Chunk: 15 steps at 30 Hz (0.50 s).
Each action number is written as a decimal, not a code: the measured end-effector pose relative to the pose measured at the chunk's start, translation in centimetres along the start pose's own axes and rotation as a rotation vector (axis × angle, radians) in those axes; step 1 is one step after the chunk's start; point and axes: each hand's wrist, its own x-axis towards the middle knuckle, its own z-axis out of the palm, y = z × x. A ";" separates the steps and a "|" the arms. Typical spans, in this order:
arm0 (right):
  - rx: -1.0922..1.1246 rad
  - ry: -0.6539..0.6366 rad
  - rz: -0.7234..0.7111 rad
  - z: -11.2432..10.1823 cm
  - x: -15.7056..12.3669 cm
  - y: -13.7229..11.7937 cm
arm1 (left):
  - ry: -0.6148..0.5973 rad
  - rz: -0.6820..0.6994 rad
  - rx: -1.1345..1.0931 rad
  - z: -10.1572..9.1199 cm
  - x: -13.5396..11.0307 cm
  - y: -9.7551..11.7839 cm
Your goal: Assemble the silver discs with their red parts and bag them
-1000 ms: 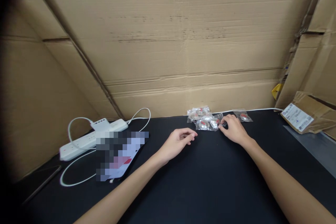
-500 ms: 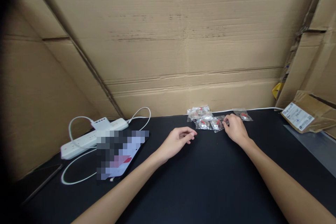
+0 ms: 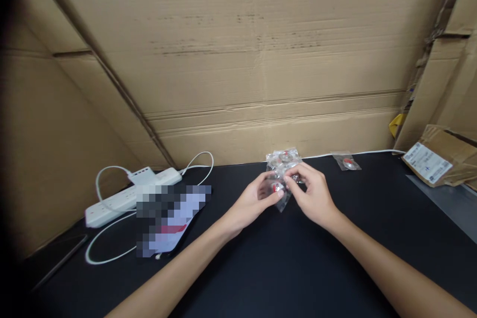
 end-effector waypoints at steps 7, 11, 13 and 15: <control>0.210 0.033 0.161 0.2 0.0 -0.8 | -0.196 -0.111 -0.189 0.0 -0.4 1.3; 0.358 0.169 0.280 -0.2 0.6 -0.2 | -0.117 -0.121 -0.181 -0.1 -0.2 1.2; 0.429 0.196 0.353 -0.3 0.7 0.2 | -0.082 -0.113 -0.183 -0.1 -0.1 1.2; 0.449 0.200 0.421 -0.3 0.7 0.5 | -0.040 -0.087 -0.203 -0.1 0.0 1.0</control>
